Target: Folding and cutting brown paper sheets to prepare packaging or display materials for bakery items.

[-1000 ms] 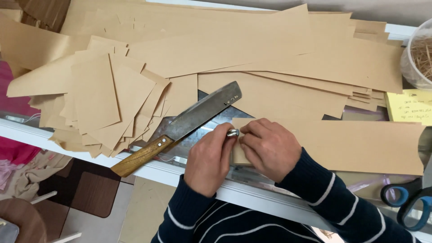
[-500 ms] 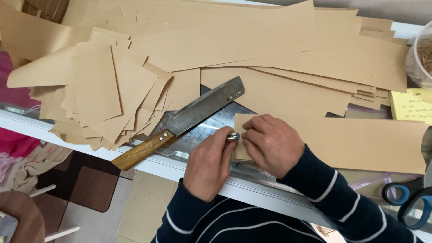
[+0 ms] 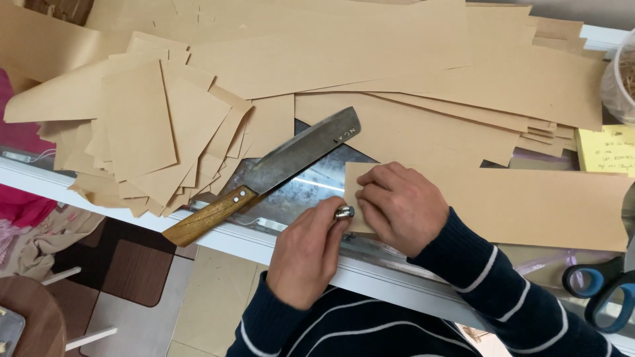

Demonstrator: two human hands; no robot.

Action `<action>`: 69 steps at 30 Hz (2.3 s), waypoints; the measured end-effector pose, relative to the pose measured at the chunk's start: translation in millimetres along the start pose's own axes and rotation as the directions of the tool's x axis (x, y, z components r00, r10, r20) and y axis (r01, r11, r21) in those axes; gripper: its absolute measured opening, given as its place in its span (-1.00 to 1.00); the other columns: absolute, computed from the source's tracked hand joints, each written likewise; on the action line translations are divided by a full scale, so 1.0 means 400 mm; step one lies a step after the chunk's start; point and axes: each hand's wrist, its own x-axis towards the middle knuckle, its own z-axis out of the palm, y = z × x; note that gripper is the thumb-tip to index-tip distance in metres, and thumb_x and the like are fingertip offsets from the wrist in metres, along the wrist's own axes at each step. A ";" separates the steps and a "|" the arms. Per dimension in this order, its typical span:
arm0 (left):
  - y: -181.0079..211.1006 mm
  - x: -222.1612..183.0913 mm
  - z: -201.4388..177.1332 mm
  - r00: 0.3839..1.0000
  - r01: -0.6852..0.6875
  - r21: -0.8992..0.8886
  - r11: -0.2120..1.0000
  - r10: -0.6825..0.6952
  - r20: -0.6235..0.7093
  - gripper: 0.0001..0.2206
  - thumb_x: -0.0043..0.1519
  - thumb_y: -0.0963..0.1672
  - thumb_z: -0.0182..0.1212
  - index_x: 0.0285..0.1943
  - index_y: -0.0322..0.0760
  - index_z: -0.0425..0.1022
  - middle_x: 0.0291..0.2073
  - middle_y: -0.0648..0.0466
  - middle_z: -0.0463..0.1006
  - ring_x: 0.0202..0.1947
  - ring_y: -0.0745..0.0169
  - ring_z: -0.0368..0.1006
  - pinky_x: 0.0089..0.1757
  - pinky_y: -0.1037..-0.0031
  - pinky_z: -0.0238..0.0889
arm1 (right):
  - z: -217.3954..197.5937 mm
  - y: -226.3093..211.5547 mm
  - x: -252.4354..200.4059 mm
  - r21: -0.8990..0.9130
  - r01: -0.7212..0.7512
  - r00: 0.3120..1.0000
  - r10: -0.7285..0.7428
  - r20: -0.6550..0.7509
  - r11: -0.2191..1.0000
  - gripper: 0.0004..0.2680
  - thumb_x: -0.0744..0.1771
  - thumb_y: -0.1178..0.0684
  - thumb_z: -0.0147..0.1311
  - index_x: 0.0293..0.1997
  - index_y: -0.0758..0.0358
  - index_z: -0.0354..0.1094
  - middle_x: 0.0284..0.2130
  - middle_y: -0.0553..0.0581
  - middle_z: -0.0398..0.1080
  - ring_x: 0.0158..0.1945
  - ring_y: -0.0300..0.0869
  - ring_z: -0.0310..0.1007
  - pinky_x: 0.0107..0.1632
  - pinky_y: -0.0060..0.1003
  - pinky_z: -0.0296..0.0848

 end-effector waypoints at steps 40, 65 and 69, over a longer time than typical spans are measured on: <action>-0.054 0.206 0.025 0.979 -0.091 0.155 0.984 0.117 -0.165 -0.81 0.48 -0.22 0.25 0.25 -0.34 0.51 -0.32 -0.25 0.71 -0.24 -0.40 0.74 -0.25 -0.02 0.59 | -0.016 -0.011 0.015 -0.006 -0.135 0.985 0.135 0.103 0.991 -0.82 0.45 0.04 0.11 -0.23 0.19 0.63 -0.11 0.10 0.59 0.03 0.00 0.58 0.00 -0.15 0.50; -0.015 -0.041 0.011 0.992 -0.125 0.151 0.981 0.125 0.008 -0.85 0.49 -0.23 0.21 0.21 -0.30 0.46 -0.20 -0.02 0.64 -0.30 0.06 0.58 -0.32 0.23 0.46 | 0.002 0.001 0.005 0.041 -0.041 0.999 0.040 0.007 0.998 -0.86 0.46 0.07 0.11 -0.09 0.21 0.62 -0.05 0.15 0.57 -0.01 0.07 0.56 -0.09 0.01 0.54; -0.010 -0.050 -0.014 0.993 -0.118 0.098 0.988 0.117 0.017 -0.83 0.47 -0.23 0.22 0.22 -0.29 0.48 -0.16 -0.02 0.68 -0.23 0.02 0.63 -0.25 0.22 0.50 | 0.000 0.000 0.006 0.053 -0.042 0.999 0.042 0.010 0.998 -0.87 0.46 0.05 0.11 -0.08 0.19 0.59 -0.05 0.12 0.55 -0.02 0.07 0.54 -0.10 0.02 0.51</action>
